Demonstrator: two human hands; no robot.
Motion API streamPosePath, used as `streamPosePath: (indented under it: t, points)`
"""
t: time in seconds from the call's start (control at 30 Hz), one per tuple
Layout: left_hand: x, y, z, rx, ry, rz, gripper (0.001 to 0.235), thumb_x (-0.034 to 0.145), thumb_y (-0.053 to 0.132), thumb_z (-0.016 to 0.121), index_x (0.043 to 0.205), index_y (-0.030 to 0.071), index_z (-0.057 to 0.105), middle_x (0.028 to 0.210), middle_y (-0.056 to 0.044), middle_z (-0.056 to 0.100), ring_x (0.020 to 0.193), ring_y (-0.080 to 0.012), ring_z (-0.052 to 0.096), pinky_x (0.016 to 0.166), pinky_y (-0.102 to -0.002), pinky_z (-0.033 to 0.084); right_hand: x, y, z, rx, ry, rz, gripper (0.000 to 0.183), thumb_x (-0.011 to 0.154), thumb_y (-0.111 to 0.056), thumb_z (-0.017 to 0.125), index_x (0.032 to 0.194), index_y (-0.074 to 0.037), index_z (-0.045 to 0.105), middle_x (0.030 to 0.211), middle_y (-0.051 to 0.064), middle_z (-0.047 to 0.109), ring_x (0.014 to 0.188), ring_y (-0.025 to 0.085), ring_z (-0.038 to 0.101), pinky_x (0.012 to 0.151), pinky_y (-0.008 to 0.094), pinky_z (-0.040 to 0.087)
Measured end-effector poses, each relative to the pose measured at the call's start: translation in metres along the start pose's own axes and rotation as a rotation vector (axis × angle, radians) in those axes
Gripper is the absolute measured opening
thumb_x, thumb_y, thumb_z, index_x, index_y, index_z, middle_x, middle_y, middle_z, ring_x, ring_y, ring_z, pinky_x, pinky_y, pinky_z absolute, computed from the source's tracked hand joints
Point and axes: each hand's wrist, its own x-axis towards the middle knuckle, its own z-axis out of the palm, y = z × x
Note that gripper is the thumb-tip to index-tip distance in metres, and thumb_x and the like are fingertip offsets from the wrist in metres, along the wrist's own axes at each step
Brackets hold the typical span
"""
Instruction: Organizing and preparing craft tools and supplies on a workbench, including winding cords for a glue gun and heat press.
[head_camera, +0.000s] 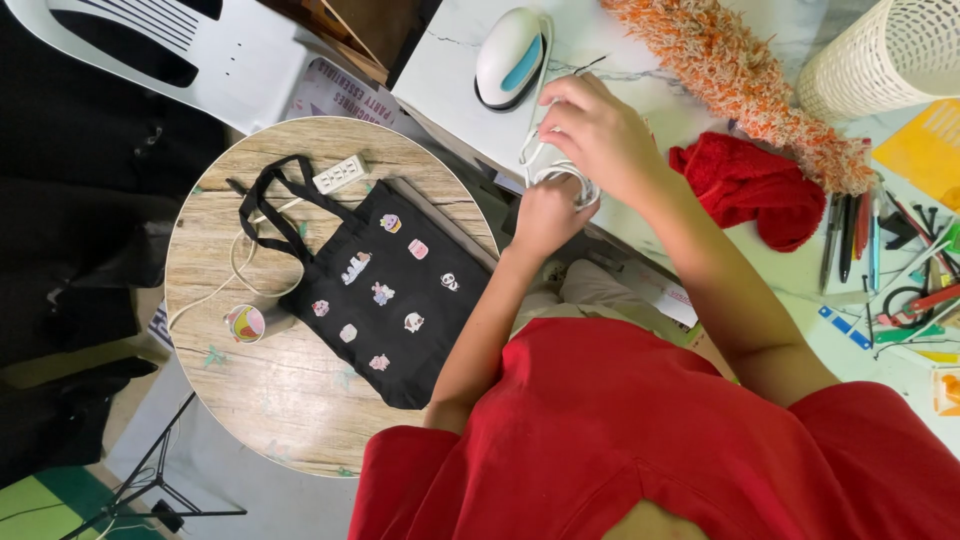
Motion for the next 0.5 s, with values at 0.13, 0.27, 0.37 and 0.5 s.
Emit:
streamPosePath:
  t: [0.13, 0.27, 0.37, 0.5]
  points:
    - [0.001, 0.014, -0.015, -0.590, 0.256, -0.270, 0.016, 0.091, 0.011, 0.073, 0.102, 0.000, 0.074, 0.094, -0.010, 0.079, 0.082, -0.0133, 0.075, 0.075, -0.029, 0.059, -0.014, 0.020, 0.005, 0.153, 0.006, 0.087, 0.010, 0.094, -0.005, 0.078, 0.095, -0.002, 0.068, 0.120, 0.006, 0.067, 0.099, 0.025, 0.069, 0.083, 0.035, 0.056]
    - [-0.001, 0.017, -0.027, -0.687, 0.334, -0.397, 0.018, 0.094, 0.007, 0.073, 0.110, 0.001, 0.077, 0.082, -0.005, 0.076, 0.077, -0.0082, 0.072, 0.073, -0.025, 0.057, -0.024, 0.024, 0.008, 0.241, 0.067, 0.147, 0.010, 0.094, -0.002, 0.079, 0.099, -0.001, 0.069, 0.112, 0.008, 0.069, 0.096, 0.026, 0.071, 0.082, 0.034, 0.057]
    - [-0.002, 0.019, -0.032, -0.670, 0.423, -0.420, 0.014, 0.094, 0.006, 0.074, 0.105, 0.000, 0.077, 0.080, -0.003, 0.073, 0.075, -0.0081, 0.068, 0.072, -0.025, 0.055, -0.027, 0.022, 0.011, 0.349, 0.163, 0.189, 0.012, 0.094, 0.001, 0.079, 0.103, -0.001, 0.071, 0.106, 0.009, 0.071, 0.094, 0.025, 0.072, 0.082, 0.033, 0.058]
    - [-0.004, 0.019, -0.031, -0.649, 0.460, -0.330, 0.013, 0.093, 0.003, 0.074, 0.105, 0.000, 0.077, 0.086, -0.004, 0.073, 0.077, -0.0068, 0.064, 0.074, -0.024, 0.053, -0.031, 0.022, 0.019, 0.218, 0.158, 0.157, 0.012, 0.091, -0.001, 0.082, 0.099, -0.002, 0.074, 0.100, 0.008, 0.072, 0.091, 0.024, 0.071, 0.078, 0.034, 0.057]
